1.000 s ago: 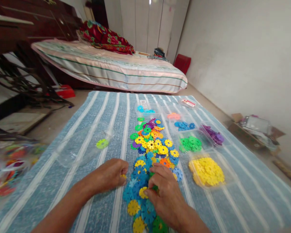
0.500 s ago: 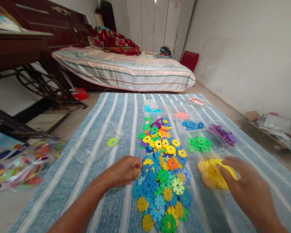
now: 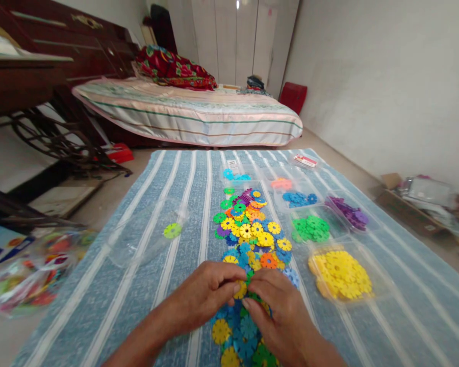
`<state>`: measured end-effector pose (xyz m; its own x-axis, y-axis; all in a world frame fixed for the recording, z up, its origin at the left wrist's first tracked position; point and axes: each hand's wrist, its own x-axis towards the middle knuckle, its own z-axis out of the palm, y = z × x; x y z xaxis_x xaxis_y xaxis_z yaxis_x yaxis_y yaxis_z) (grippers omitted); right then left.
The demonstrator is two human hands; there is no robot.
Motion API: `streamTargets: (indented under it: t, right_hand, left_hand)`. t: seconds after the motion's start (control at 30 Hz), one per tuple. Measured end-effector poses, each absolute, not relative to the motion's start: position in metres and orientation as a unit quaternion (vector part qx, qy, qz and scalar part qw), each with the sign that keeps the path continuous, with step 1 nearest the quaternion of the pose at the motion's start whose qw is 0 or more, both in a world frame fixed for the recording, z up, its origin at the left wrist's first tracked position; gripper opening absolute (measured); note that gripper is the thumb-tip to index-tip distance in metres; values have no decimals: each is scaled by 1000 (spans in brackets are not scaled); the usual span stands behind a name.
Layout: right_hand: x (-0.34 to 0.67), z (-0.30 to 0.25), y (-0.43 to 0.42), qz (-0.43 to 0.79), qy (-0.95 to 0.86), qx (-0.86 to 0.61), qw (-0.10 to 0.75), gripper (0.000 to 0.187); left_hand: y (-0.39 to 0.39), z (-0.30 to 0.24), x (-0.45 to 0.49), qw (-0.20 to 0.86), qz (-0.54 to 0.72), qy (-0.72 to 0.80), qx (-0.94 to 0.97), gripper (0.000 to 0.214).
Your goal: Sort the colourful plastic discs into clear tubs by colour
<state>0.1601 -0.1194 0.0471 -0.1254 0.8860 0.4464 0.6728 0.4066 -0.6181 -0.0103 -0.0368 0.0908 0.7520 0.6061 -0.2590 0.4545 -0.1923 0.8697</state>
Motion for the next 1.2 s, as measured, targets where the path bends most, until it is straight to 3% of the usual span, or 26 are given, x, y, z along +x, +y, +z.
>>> streamTargets:
  t: [0.17, 0.37, 0.5, 0.73, 0.8, 1.03, 1.2]
  right_hand:
    - [162, 41, -118, 143, -719, -538, 416, 12]
    - [173, 45, -123, 147, -705, -541, 434, 17]
    - [223, 55, -129, 54, -664, -621, 413, 13]
    - [321, 58, -141, -89, -617, -739, 257, 34]
    - [321, 56, -139, -111, -608, -744, 254, 36]
    - [249, 59, -105, -27, -680, -659, 321, 22]
    - [200, 68, -48, 41, -707, -662, 247, 19]
  left_hand:
    - [-45, 88, -4, 545, 91, 349, 757, 17]
    - [-51, 76, 0, 548, 136, 345, 750, 31]
    - [-43, 67, -4, 423, 183, 404, 790, 26]
    - [-23, 31, -15, 218, 227, 475, 822, 37]
    - [-22, 22, -16, 184, 231, 469, 832, 37]
    - [-25, 0, -13, 42, 299, 405, 863, 33]
    - [-28, -7, -10, -6, 325, 385, 864, 31]
